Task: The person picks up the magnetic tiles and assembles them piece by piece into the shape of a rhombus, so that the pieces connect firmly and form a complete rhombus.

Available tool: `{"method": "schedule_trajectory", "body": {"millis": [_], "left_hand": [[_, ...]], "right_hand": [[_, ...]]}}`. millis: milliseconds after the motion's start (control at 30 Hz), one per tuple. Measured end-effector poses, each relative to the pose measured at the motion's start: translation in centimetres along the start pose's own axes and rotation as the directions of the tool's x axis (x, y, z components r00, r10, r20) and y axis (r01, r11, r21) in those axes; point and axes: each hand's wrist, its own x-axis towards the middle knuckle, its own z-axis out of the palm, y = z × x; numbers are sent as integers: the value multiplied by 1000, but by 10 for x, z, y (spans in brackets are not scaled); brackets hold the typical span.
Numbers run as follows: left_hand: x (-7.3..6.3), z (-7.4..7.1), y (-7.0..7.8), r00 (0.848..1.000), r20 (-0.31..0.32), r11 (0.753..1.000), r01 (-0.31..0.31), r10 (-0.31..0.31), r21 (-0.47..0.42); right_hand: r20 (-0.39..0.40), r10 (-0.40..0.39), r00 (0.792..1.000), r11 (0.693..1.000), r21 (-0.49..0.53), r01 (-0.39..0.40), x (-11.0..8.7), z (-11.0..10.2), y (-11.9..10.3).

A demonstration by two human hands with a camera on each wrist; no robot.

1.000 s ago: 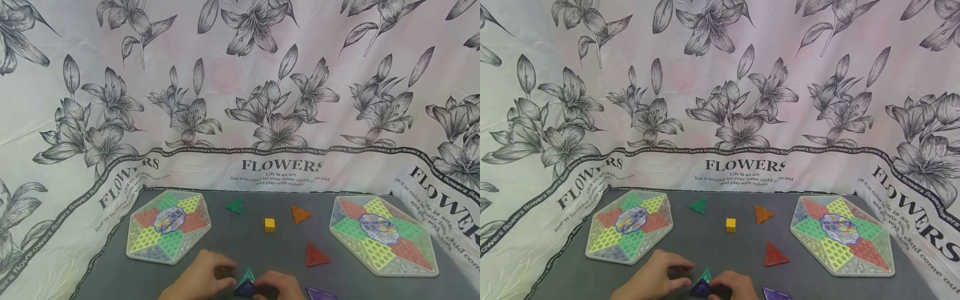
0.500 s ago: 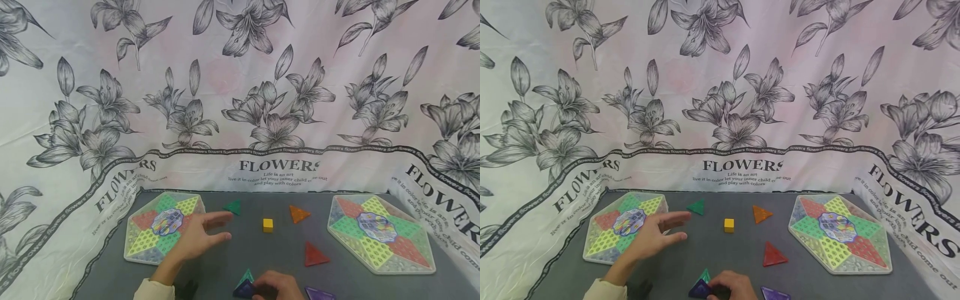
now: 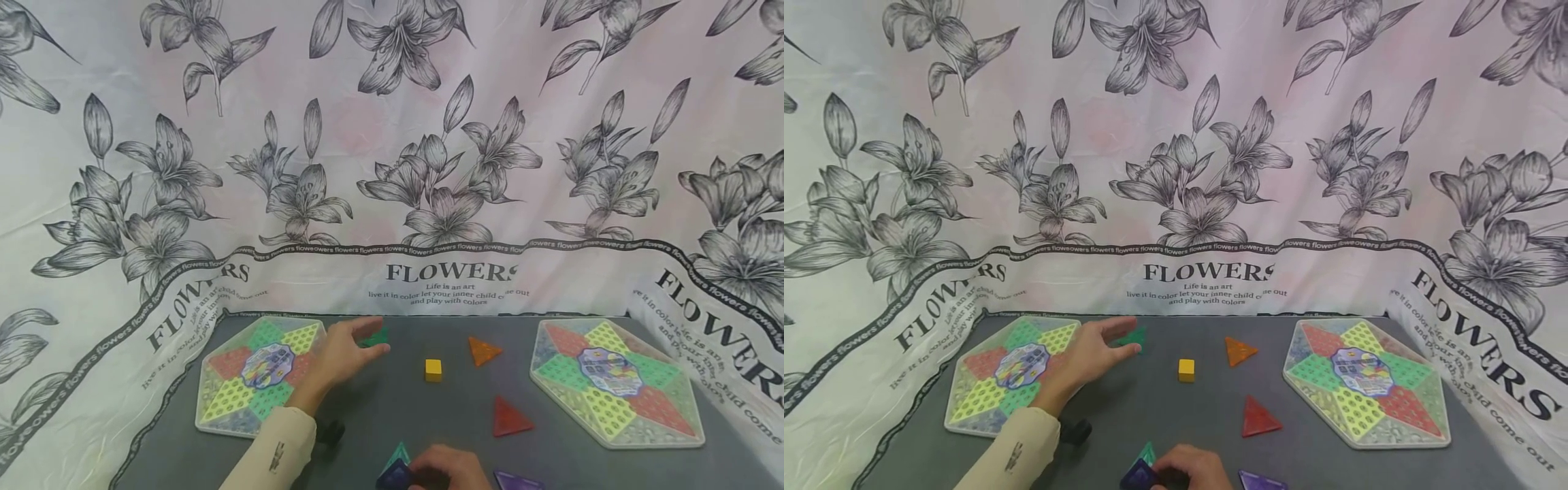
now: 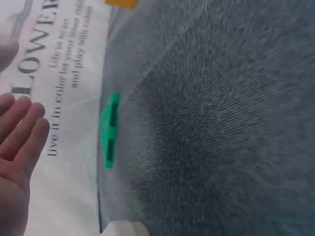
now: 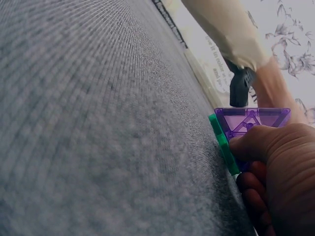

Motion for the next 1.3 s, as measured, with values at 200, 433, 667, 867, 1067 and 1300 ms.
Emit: {"method": "schedule_trajectory", "body": {"millis": [200, 433, 667, 867, 1067, 1300], "left_hand": [[20, 9, -14, 1000, -21, 995, 21, -19, 96], [32, 22, -27, 993, -18, 960, 116, -116, 253], [51, 40, -76, 993, -15, 881, 110, -116, 460], [50, 45, -76, 990, -51, 864, 142, -134, 483], [18, 24, -9, 997, -11, 903, 80, -83, 422], [-22, 10, 21, 993, 96, 915, -101, 68, 390]], "right_hand": [[68, 109, 992, 986, 122, -116, -1, -1, -5], [120, 73, 990, 991, 101, -85, 0, -4, -1], [94, -36, 995, 998, 50, 31, 3, -1, 5], [110, -31, 993, 997, 80, 22, 4, -1, 5], [128, -10, 992, 996, 84, 0, 4, -4, 3], [95, -32, 995, 999, 25, 30, 1, -8, 5]]}}
